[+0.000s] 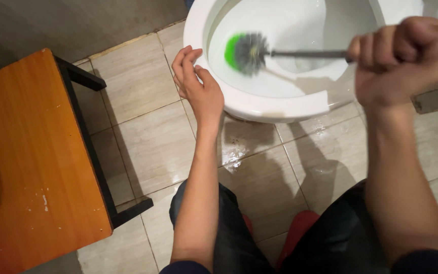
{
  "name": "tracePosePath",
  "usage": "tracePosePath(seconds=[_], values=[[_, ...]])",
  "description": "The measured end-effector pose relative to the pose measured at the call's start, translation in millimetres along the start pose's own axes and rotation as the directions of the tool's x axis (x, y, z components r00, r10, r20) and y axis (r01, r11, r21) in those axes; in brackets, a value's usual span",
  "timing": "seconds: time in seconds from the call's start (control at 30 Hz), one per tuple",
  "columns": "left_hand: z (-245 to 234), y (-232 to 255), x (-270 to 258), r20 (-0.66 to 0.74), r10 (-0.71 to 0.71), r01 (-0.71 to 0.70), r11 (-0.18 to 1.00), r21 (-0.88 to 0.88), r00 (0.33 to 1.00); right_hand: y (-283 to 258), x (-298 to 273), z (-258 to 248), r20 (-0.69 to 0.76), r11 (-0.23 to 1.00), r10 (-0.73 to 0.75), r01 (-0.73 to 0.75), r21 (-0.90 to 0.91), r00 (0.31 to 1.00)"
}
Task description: The person scrubs the inside of a toilet bowl using a green and gray toilet brush. They repeatedly move the brush around the bowl's interior surfaces, including the rim and sides, while squatting or sitting on a low stool.
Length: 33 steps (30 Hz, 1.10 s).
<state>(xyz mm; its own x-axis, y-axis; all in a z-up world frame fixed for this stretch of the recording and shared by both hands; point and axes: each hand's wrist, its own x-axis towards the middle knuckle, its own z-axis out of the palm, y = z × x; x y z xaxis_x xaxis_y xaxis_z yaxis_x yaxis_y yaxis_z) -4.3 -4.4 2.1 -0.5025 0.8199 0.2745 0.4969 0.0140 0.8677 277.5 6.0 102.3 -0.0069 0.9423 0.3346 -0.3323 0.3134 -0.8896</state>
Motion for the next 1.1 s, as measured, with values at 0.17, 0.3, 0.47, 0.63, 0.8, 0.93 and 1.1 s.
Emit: tracePosePath(seconds=[0.17, 0.3, 0.47, 0.63, 0.8, 0.93, 1.1], values=[[3, 0, 0, -0.005, -0.011, 0.011, 1.000, 0.004, 1.000, -20, -28, 5, 0.109, 0.995, 0.010, 0.001, -0.098, 0.994], [1, 1, -1, 0.007, -0.016, 0.016, 1.000, 0.003, 1.000, 31, -8, 4, -0.043, 0.996, -0.073, 0.075, 0.041, 0.996], [-1, 1, 0, 0.003, 0.002, -0.002, 1.000, -0.013, 1.000, 24, -5, -30, -0.073, 0.996, -0.022, 0.029, 0.089, 0.997], [2, 1, -1, -0.014, 0.000, -0.001, 1.000, -0.030, 1.000, -19, -20, -26, -0.230, 0.764, 0.232, -0.031, 0.644, 0.945], [3, 0, -1, -0.017, -0.001, 0.001, 1.000, -0.009, 1.000, 24, -12, 7, 0.009, 0.996, -0.076, 0.076, 0.042, 0.997], [2, 1, 0, -0.011, -0.015, 0.015, 1.000, -0.021, 1.000, 24, 1, -7, -0.076, 0.992, -0.071, 0.078, 0.101, 0.995], [2, 3, -1, -0.024, 0.007, -0.007, 1.000, -0.002, 1.000, -16, -29, -30, -0.318, 0.737, 0.244, 0.038, 0.674, 0.916]])
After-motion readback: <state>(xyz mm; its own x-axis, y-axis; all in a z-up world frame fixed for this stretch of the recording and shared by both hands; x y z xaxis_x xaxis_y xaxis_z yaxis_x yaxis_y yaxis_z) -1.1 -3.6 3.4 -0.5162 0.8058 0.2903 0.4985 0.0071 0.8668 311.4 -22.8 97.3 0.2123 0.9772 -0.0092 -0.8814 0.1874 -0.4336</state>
